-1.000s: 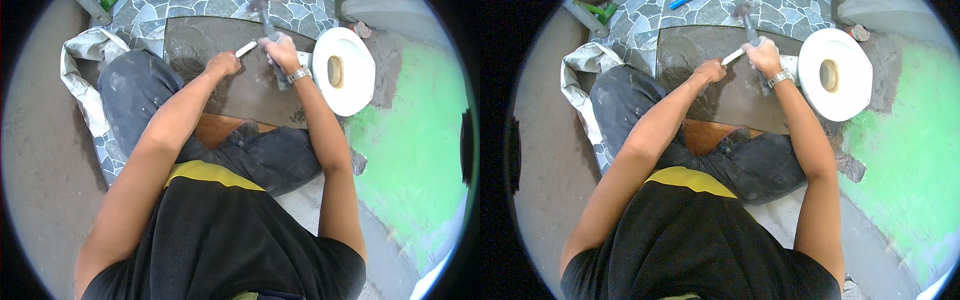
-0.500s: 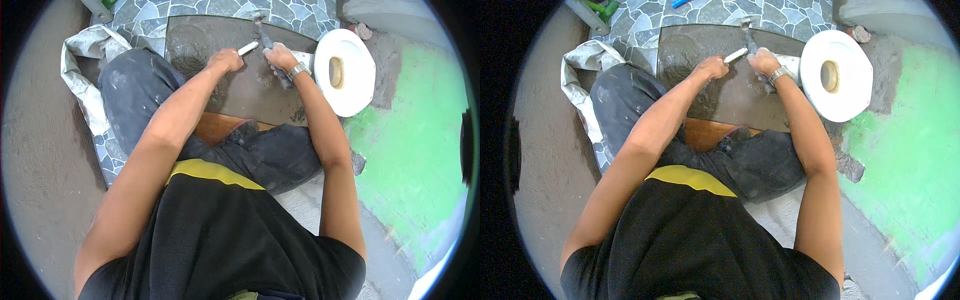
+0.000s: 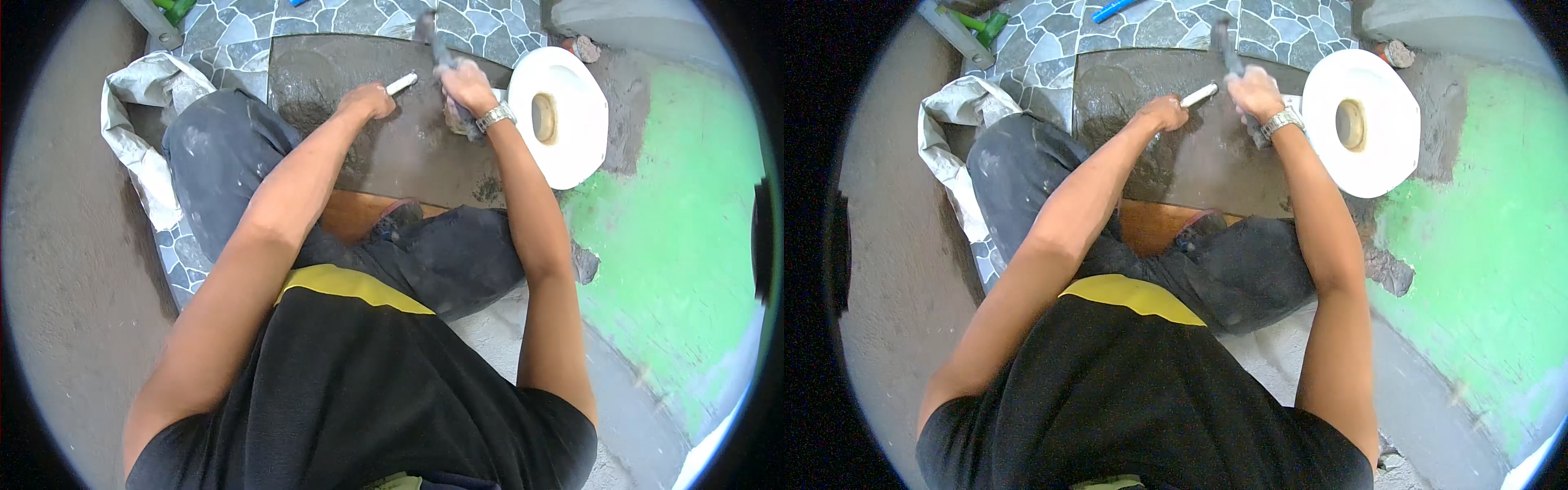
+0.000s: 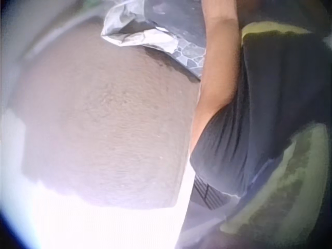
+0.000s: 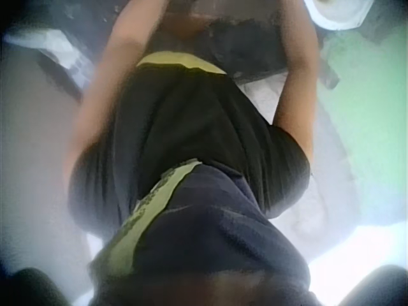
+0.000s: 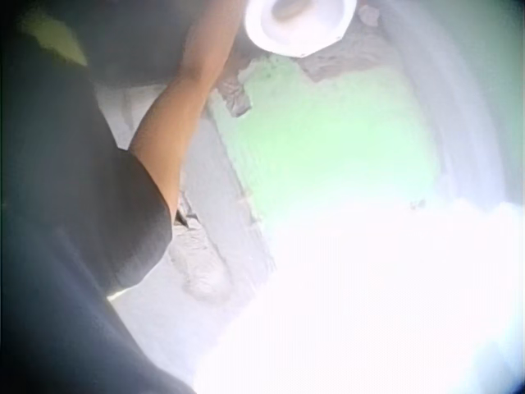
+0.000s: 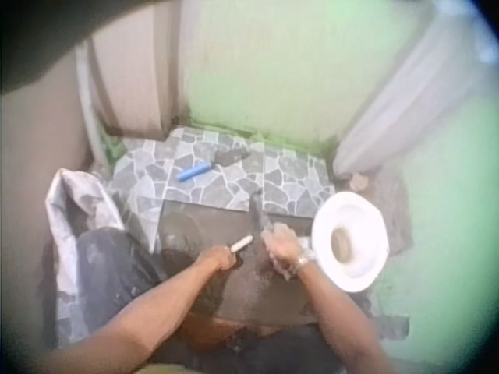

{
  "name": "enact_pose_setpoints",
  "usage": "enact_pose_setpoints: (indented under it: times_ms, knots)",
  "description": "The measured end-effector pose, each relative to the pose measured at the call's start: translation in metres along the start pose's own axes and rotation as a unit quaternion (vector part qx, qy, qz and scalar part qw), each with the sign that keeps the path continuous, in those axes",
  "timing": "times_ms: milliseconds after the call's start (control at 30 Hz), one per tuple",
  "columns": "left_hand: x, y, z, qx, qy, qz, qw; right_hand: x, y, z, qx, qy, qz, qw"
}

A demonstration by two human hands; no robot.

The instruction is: Chiseling and hammering concrete floor around a toilet base for repair or installation.

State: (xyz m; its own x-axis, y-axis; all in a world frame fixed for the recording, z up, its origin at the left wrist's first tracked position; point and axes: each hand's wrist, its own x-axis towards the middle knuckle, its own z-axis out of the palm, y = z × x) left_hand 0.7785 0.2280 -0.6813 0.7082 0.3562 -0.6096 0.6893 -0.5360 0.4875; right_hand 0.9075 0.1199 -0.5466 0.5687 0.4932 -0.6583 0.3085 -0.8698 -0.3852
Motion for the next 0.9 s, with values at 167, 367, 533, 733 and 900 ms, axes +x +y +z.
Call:
enact_pose_setpoints:
  times_ms: [167, 367, 533, 733, 900]
  knots:
    - [0.010, -0.003, -0.003, -0.009, -0.031, 0.006, 0.999, -0.008, -0.005, 0.015, 0.086, 0.198, -0.104, 0.971]
    - [0.011, 0.004, 0.004, -0.015, 0.007, 0.014, 1.000, 0.018, 0.028, 0.007, 0.052, 0.006, 0.008, 0.999]
    - [0.009, 0.002, -0.004, -0.020, -0.021, -0.014, 0.999, -0.003, 0.004, 0.011, 0.047, 0.162, -0.119, 0.978]
    - [-0.005, 0.013, 0.000, -0.011, -0.018, 0.003, 1.000, 0.014, 0.034, 0.020, -0.103, -0.073, -0.075, 0.989]
    - [-0.047, 0.015, 0.044, -0.023, 0.040, 0.017, 0.999, 0.007, 0.031, 0.011, 0.179, -0.038, -0.019, 0.983]
